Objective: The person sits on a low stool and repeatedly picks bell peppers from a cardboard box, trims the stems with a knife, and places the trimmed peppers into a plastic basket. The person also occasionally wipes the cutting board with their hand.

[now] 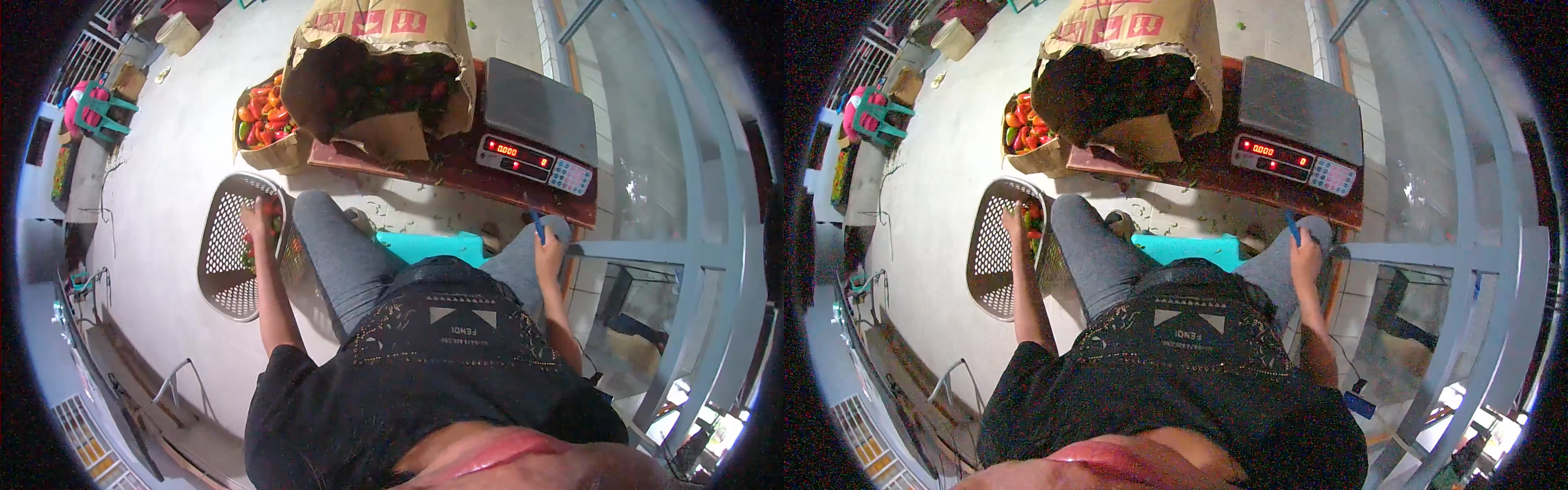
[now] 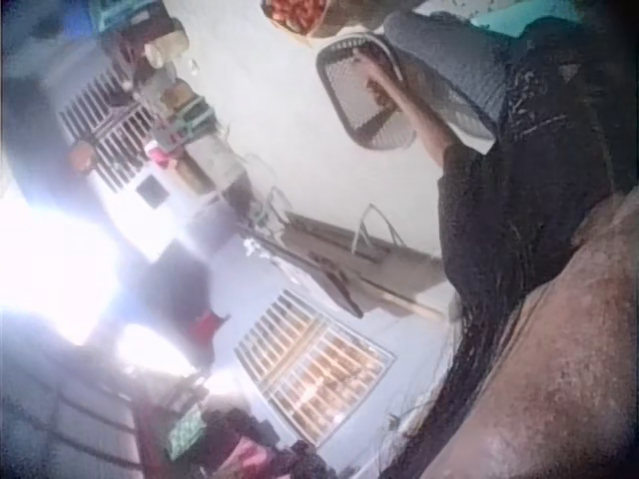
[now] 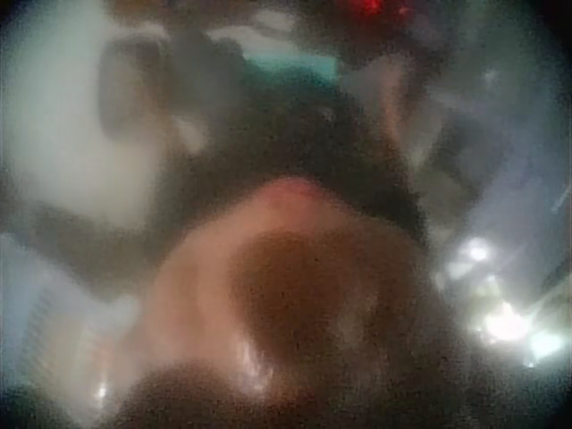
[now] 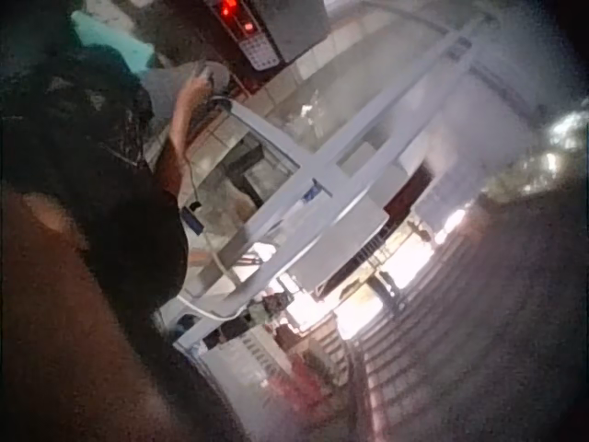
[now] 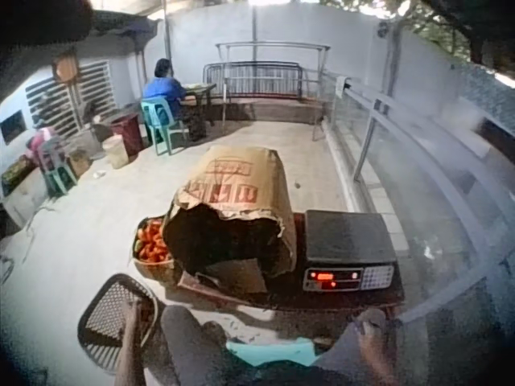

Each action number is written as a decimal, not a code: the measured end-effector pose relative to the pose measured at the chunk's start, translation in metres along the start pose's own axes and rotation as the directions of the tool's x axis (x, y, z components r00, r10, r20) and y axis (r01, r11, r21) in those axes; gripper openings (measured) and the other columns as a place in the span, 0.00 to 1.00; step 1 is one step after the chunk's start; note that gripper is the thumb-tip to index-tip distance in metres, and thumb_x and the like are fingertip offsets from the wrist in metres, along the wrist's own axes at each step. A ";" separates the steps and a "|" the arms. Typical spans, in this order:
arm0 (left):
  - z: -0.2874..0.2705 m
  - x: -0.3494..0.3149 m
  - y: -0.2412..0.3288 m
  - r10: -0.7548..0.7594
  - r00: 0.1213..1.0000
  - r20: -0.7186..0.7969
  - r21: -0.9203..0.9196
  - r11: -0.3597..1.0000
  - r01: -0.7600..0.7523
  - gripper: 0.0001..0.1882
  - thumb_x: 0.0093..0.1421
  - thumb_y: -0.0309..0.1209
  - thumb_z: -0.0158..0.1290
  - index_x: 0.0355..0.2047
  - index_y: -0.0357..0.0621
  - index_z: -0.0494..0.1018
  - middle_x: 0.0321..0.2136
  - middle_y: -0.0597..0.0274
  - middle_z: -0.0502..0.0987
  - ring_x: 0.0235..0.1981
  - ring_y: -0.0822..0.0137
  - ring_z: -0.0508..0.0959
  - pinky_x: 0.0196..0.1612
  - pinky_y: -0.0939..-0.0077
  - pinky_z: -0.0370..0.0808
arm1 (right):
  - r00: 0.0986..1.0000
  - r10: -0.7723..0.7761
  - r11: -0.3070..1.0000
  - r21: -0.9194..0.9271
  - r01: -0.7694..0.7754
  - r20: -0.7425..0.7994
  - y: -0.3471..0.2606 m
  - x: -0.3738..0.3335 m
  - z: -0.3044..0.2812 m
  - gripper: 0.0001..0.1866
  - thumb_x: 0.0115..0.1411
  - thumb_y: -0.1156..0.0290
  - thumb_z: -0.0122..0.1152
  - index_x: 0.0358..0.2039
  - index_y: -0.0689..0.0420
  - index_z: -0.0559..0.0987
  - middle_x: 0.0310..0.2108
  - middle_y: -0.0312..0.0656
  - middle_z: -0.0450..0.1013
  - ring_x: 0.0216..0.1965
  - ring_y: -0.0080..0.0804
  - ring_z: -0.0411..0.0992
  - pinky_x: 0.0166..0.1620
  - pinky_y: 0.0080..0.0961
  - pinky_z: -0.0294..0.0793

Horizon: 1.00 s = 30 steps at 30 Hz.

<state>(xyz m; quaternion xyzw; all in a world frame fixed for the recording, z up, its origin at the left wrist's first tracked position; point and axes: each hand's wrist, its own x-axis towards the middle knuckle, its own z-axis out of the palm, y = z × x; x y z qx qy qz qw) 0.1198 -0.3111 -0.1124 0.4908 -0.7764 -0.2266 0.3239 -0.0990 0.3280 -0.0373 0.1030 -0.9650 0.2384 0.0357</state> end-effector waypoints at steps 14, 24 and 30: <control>0.188 0.007 0.268 0.382 0.765 0.519 0.168 0.832 -0.529 0.21 0.57 0.38 0.50 0.46 0.37 0.70 0.45 0.46 0.72 0.49 0.52 0.70 0.53 0.63 0.65 | 0.999 0.004 0.998 -0.067 -0.006 -0.038 -0.006 0.000 0.002 0.07 0.55 0.69 0.54 0.34 0.57 0.73 0.22 0.55 0.71 0.27 0.55 0.71 0.29 0.46 0.66; 0.134 0.001 0.254 0.192 0.640 0.744 -0.625 0.540 0.564 0.17 0.59 0.40 0.51 0.42 0.42 0.71 0.40 0.57 0.75 0.43 0.61 0.73 0.46 0.67 0.69 | 0.992 0.072 0.996 -0.040 -0.076 -0.100 -0.019 0.003 0.000 0.09 0.55 0.69 0.56 0.33 0.60 0.72 0.23 0.56 0.71 0.28 0.55 0.71 0.30 0.44 0.67; 0.070 -0.084 0.304 0.332 0.393 0.857 -0.436 0.062 0.898 0.14 0.59 0.41 0.51 0.40 0.46 0.72 0.36 0.64 0.77 0.39 0.66 0.74 0.42 0.70 0.72 | 0.997 -0.018 0.978 0.205 0.033 -0.077 -0.043 0.011 0.015 0.13 0.54 0.68 0.57 0.39 0.60 0.74 0.23 0.54 0.71 0.26 0.55 0.71 0.27 0.43 0.66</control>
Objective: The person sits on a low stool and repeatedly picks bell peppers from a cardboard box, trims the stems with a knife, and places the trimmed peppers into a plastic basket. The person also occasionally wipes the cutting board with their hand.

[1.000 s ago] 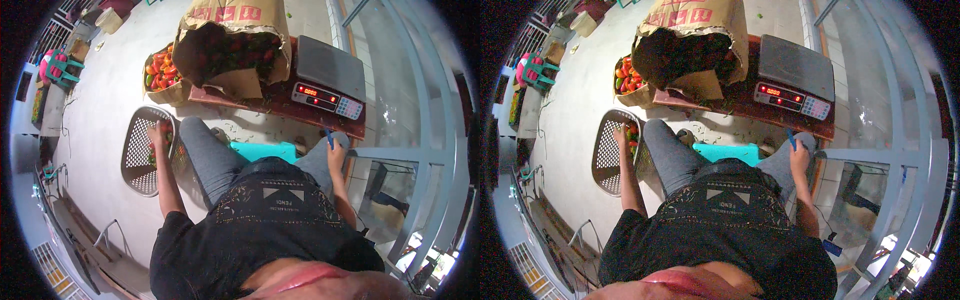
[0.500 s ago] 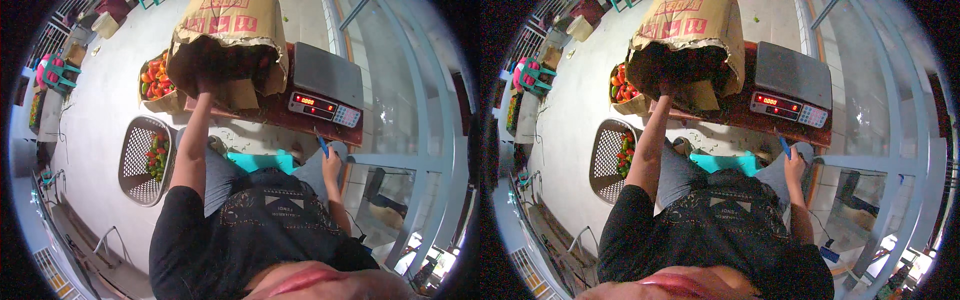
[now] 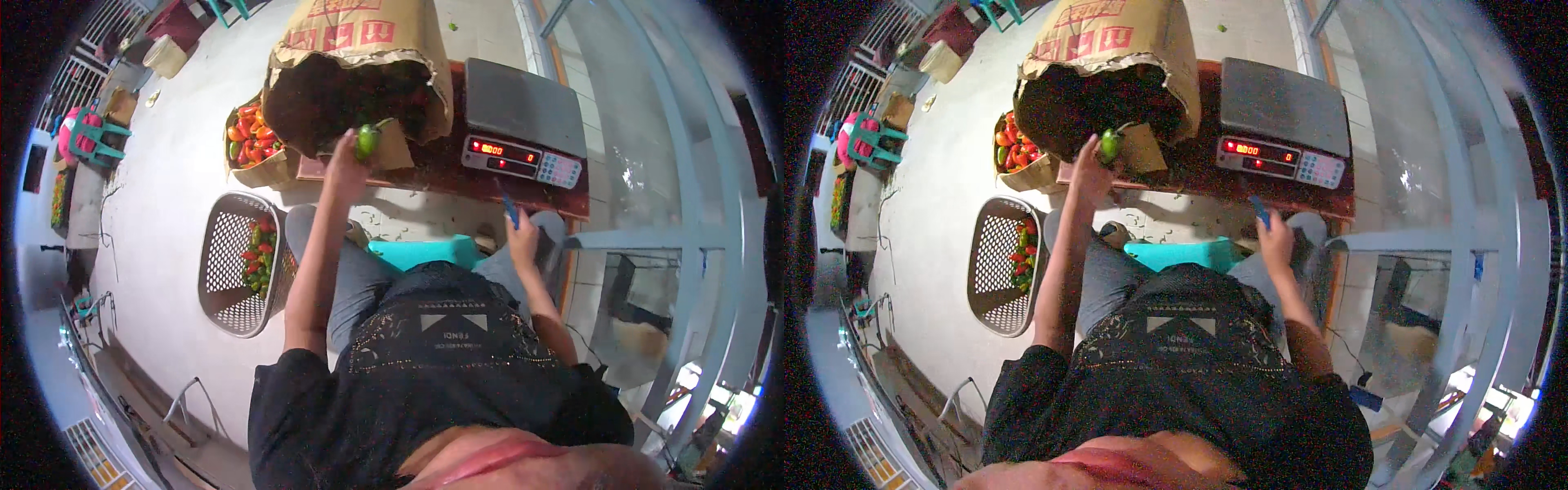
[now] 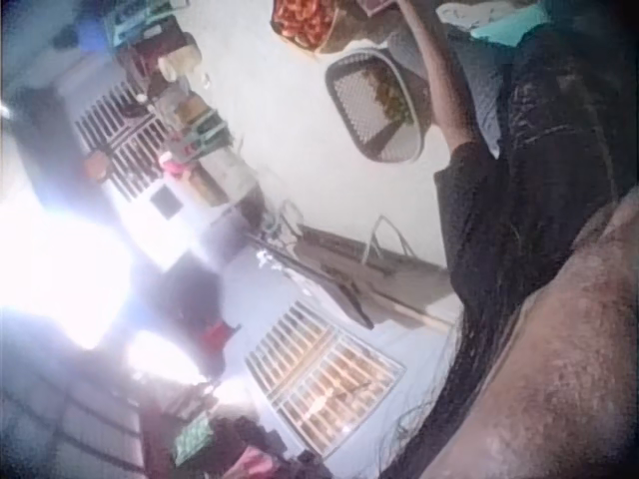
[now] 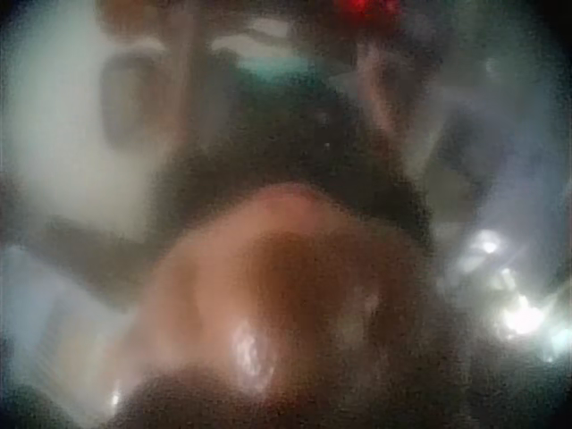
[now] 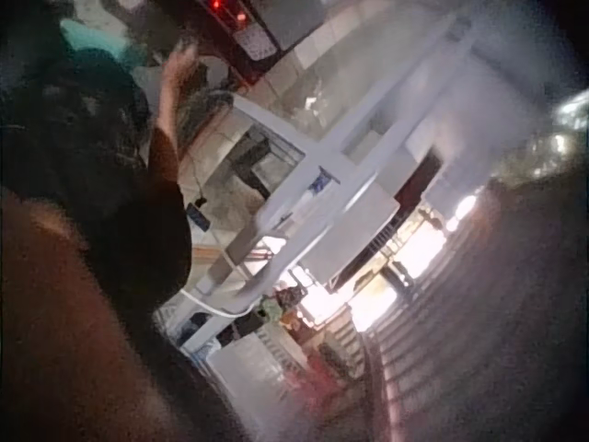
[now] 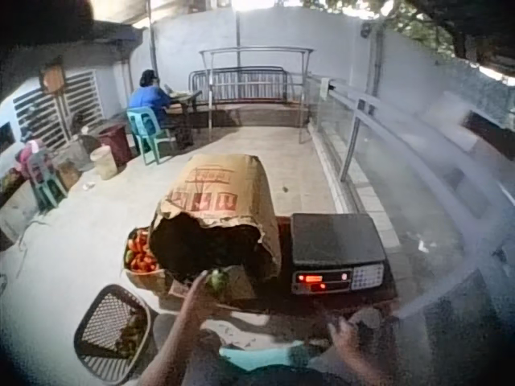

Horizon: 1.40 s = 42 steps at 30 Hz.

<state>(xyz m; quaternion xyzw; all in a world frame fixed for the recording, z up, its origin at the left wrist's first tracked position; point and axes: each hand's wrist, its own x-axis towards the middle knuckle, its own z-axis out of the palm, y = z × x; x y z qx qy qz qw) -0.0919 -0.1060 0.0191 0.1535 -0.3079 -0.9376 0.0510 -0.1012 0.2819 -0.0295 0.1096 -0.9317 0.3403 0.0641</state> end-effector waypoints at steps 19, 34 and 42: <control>0.075 -0.092 -0.071 -0.083 0.996 -0.025 0.304 0.949 0.087 0.20 0.63 0.52 0.40 0.29 0.50 0.65 0.15 0.73 0.61 0.15 0.77 0.58 0.19 0.80 0.54 | 0.913 -0.407 0.900 0.182 0.397 0.023 -0.119 0.020 0.016 0.11 0.47 0.79 0.57 0.34 0.55 0.74 0.28 0.45 0.74 0.32 0.48 0.74 0.33 0.36 0.73; 0.072 -0.102 -0.051 -0.301 0.912 0.279 -0.058 0.943 0.329 0.20 0.61 0.50 0.45 0.38 0.46 0.67 0.19 0.72 0.64 0.19 0.78 0.60 0.20 0.83 0.55 | 0.913 -0.397 0.672 0.708 0.217 0.097 -0.100 0.020 0.043 0.10 0.55 0.70 0.58 0.36 0.61 0.73 0.25 0.44 0.72 0.28 0.26 0.69 0.36 0.26 0.68; -0.132 -0.029 -0.090 -0.202 0.976 0.077 0.979 -0.169 -0.112 0.25 0.51 0.52 0.55 0.31 0.38 0.76 0.25 0.62 0.76 0.25 0.68 0.73 0.30 0.73 0.71 | 0.966 -0.202 0.970 0.171 0.174 0.162 -0.038 0.009 -0.022 0.12 0.58 0.64 0.55 0.33 0.61 0.73 0.20 0.51 0.66 0.20 0.43 0.64 0.27 0.31 0.64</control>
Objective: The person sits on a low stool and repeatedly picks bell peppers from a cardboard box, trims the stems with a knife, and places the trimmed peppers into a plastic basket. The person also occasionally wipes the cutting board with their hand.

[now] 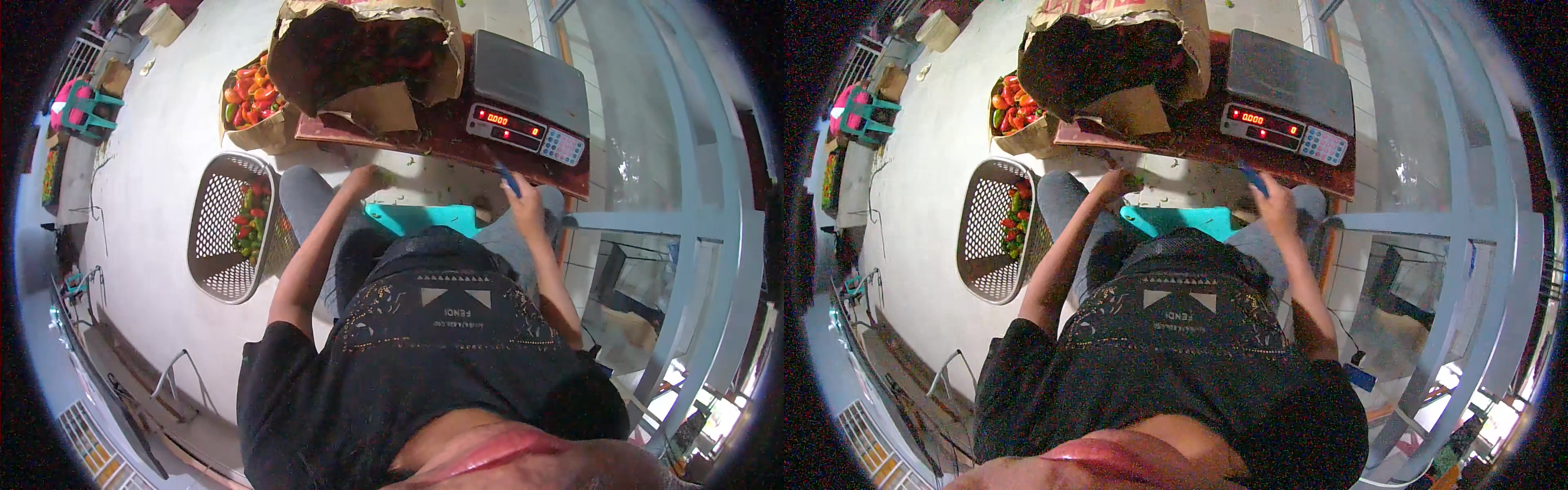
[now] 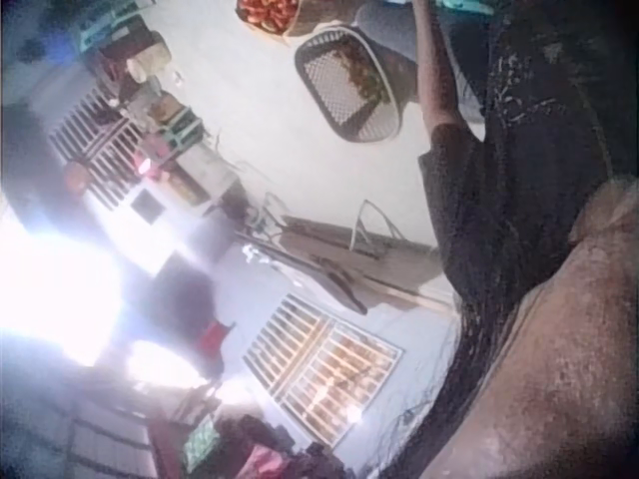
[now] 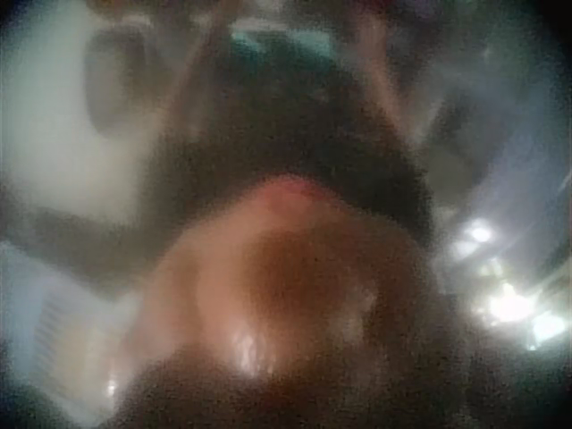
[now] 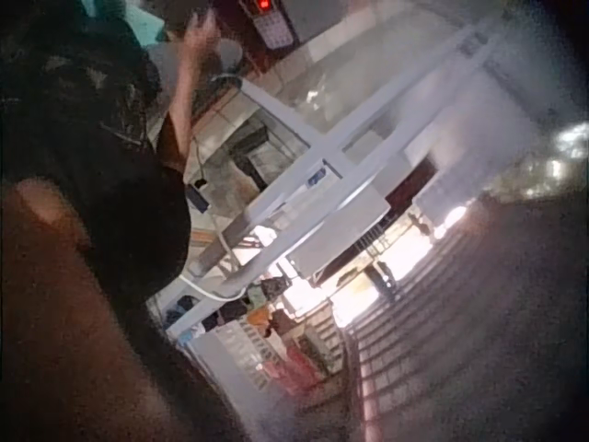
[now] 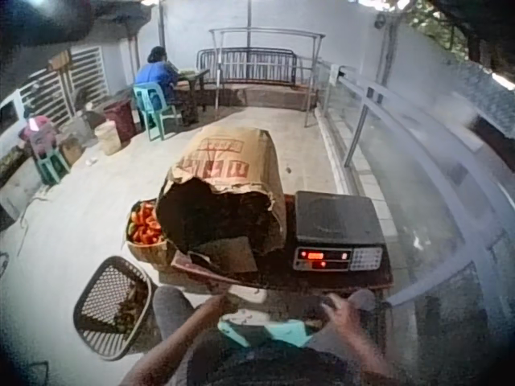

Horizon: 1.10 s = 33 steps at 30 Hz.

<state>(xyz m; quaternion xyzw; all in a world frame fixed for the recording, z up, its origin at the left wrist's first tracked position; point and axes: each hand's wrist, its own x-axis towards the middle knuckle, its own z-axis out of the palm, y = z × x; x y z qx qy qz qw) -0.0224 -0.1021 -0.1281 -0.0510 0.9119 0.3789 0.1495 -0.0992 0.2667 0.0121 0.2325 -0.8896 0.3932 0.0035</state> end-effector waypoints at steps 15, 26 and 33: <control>0.091 0.093 -0.081 -0.007 0.961 0.276 -0.277 0.957 0.087 0.19 0.57 0.28 0.51 0.51 0.46 0.68 0.49 0.57 0.71 0.48 0.62 0.72 0.49 0.68 0.70 | 0.946 0.264 0.885 -0.341 -0.316 -0.189 0.085 -0.067 -0.022 0.10 0.55 0.69 0.57 0.36 0.61 0.73 0.23 0.55 0.71 0.26 0.54 0.71 0.28 0.42 0.67; -0.167 0.057 0.063 0.033 0.899 -0.437 0.110 0.994 0.017 0.15 0.60 0.34 0.46 0.43 0.42 0.74 0.37 0.59 0.77 0.37 0.68 0.75 0.42 0.75 0.73 | 0.955 0.215 0.866 -0.413 -0.282 -0.202 0.070 -0.054 -0.009 0.10 0.53 0.69 0.58 0.36 0.57 0.73 0.23 0.53 0.72 0.27 0.53 0.72 0.29 0.43 0.69; -0.164 0.144 0.011 -0.065 0.831 -0.553 0.382 0.866 0.323 0.15 0.60 0.34 0.47 0.45 0.42 0.71 0.39 0.60 0.75 0.38 0.66 0.75 0.43 0.74 0.73 | 0.958 0.220 0.837 -0.470 -0.281 -0.182 0.079 -0.052 -0.006 0.12 0.52 0.69 0.57 0.37 0.57 0.72 0.24 0.51 0.73 0.27 0.51 0.73 0.30 0.43 0.71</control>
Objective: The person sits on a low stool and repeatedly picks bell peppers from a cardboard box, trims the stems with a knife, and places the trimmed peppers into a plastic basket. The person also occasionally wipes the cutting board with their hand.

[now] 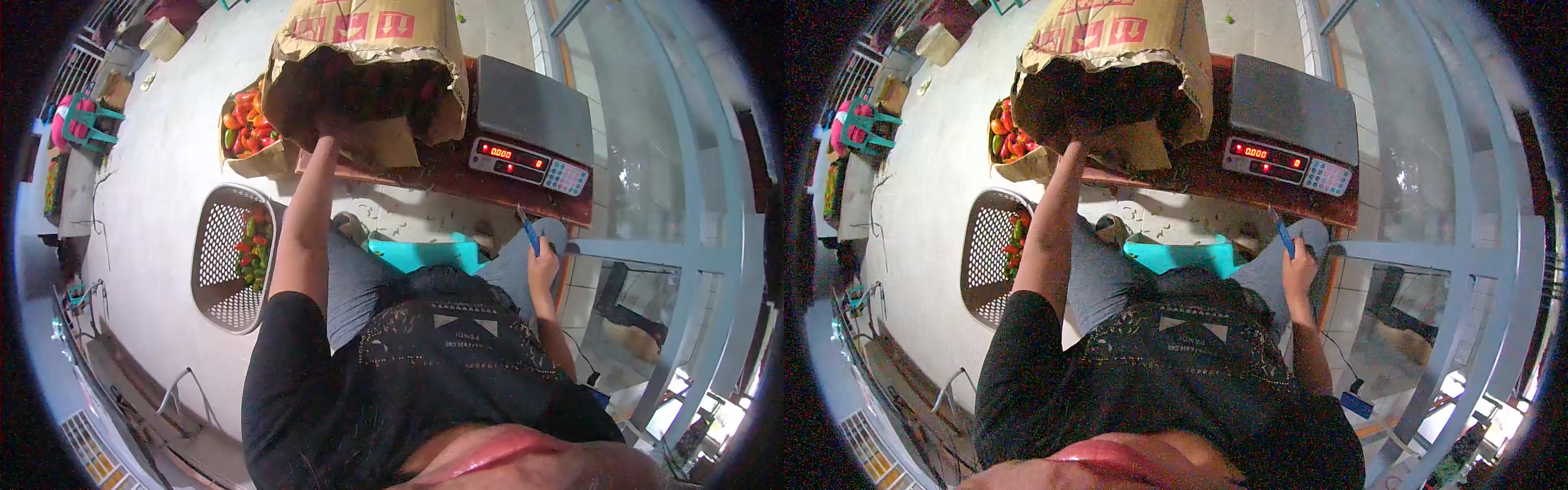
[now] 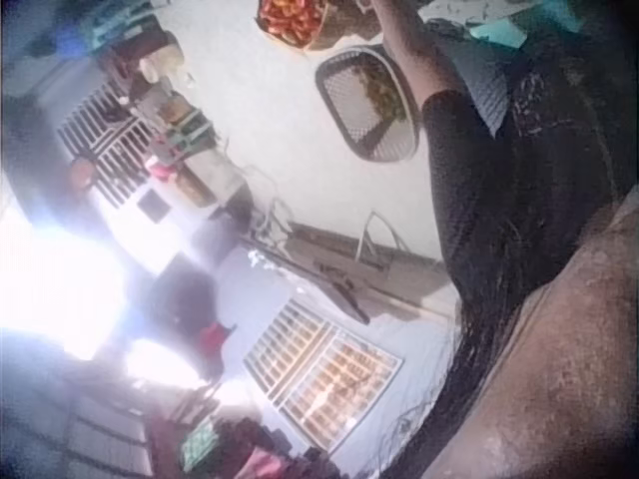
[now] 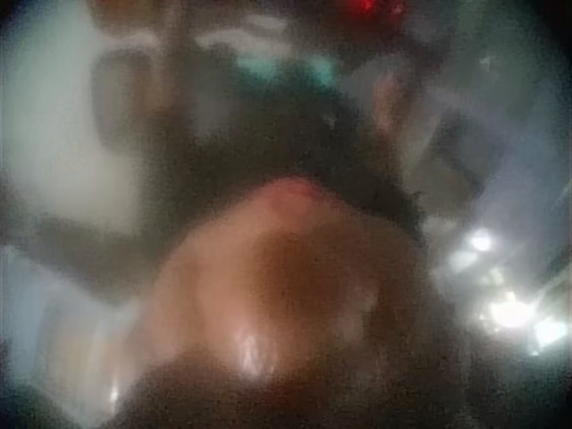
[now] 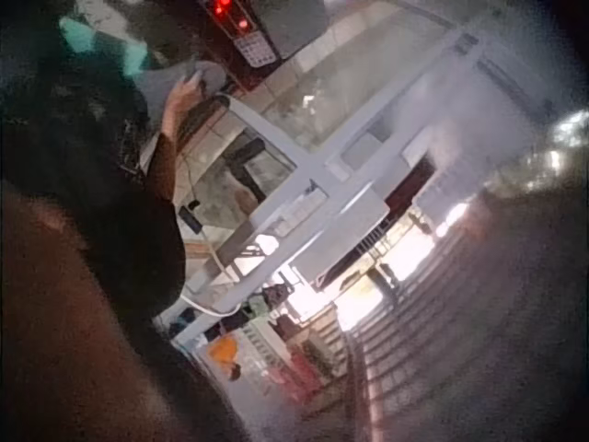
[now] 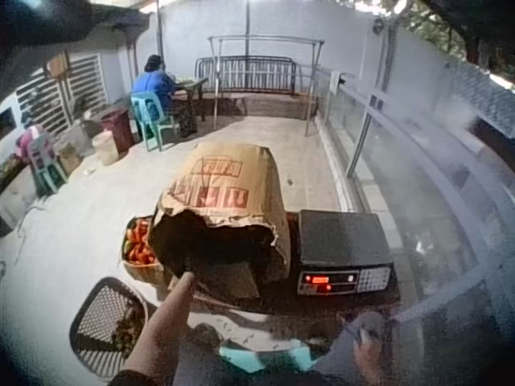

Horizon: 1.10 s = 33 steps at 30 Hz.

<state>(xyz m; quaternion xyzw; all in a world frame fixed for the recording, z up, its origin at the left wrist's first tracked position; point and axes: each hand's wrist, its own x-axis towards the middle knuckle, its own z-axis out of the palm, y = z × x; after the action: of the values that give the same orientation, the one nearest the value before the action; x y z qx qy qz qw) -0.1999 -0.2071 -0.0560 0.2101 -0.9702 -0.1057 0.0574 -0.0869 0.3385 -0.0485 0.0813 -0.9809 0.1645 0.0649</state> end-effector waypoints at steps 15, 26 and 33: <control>-0.061 -0.070 0.001 0.100 0.986 0.136 -0.903 -0.396 0.165 0.17 0.58 0.30 0.54 0.46 0.43 0.66 0.41 0.61 0.71 0.40 0.64 0.74 0.44 0.73 0.74 | 0.998 -0.004 0.996 0.086 0.008 -0.057 -0.016 -0.005 -0.014 0.09 0.53 0.69 0.57 0.33 0.58 0.72 0.22 0.53 0.71 0.27 0.54 0.71 0.28 0.44 0.67; -0.158 -0.178 0.080 0.109 0.987 0.122 -0.992 0.036 0.118 0.18 0.63 0.46 0.44 0.35 0.41 0.70 0.26 0.67 0.72 0.26 0.77 0.72 0.27 0.84 0.68 | 0.924 -0.380 0.802 0.483 0.352 -0.041 -0.145 0.025 -0.052 0.10 0.51 0.71 0.59 0.33 0.58 0.73 0.26 0.49 0.72 0.29 0.51 0.72 0.30 0.41 0.69; -0.164 -0.216 0.116 0.165 0.986 0.035 -0.996 0.087 0.021 0.18 0.65 0.41 0.42 0.44 0.38 0.69 0.28 0.68 0.70 0.29 0.78 0.69 0.32 0.84 0.67 | 0.820 -0.562 0.605 0.622 0.497 -0.109 -0.209 0.052 -0.078 0.12 0.50 0.74 0.58 0.37 0.58 0.70 0.27 0.48 0.72 0.31 0.51 0.72 0.32 0.40 0.69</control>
<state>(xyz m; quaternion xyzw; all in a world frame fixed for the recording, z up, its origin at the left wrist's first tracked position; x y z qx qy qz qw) -0.0244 -0.0425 0.1153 0.0605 -0.6551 -0.7431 0.1222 -0.0922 0.1628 0.0976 0.3929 -0.8019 0.4490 0.0317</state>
